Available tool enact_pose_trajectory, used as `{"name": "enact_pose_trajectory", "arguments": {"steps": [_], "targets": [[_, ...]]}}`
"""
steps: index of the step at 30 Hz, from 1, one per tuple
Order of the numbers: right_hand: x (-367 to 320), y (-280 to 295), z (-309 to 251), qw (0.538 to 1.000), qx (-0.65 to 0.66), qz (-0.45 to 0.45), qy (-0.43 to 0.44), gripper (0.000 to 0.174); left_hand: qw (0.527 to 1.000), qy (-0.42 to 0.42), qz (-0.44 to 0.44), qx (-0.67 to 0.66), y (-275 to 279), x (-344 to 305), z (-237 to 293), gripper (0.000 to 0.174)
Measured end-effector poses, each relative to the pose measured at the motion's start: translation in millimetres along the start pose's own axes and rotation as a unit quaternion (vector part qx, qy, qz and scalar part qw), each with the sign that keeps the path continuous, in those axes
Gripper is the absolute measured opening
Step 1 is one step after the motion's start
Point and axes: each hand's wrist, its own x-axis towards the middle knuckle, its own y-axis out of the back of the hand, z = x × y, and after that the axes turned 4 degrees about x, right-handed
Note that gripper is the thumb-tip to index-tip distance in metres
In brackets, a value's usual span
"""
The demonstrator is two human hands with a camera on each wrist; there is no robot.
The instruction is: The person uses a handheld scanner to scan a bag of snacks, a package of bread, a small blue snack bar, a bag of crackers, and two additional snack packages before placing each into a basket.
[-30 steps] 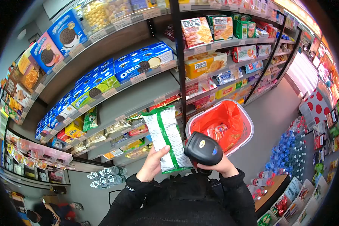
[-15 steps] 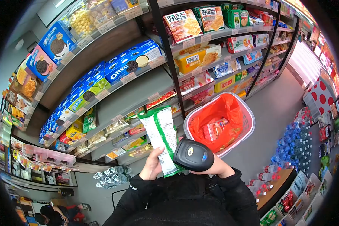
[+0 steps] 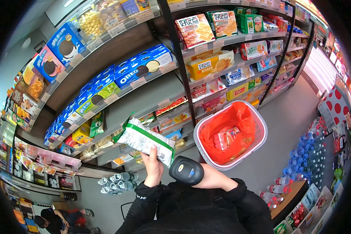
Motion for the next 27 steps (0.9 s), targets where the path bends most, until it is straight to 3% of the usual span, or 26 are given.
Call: {"name": "enact_pose_trajectory", "arguments": {"steps": [8,22,24,25,27], "targets": [[-6.1,-1.3,0.1,0.998,-0.036,0.055,0.025,0.041,1.0,-0.004,-0.021,0.007,-3.1,-7.6,-7.8,0.053],[-21.6,0.5,-4.8,0.997,-0.018,0.073,0.034,0.045,0.998,0.014,-0.042,0.055,3.5,-15.8,-6.1,0.049],[-23.2,1.5,0.5,0.996,0.013,0.081,0.032,0.052,0.987,0.127,-0.097,0.025,13.0,-16.8,-4.1,0.049],[-24.7,3.8,0.2,0.996,0.011,0.076,0.034,0.052,0.988,0.122,-0.094,0.024,18.6,-17.8,-0.9,0.049],[-27.6,7.0,-7.1,0.995,0.041,0.094,0.015,0.054,0.91,0.333,-0.217,-0.12,29.7,-19.6,7.0,0.048]]}}
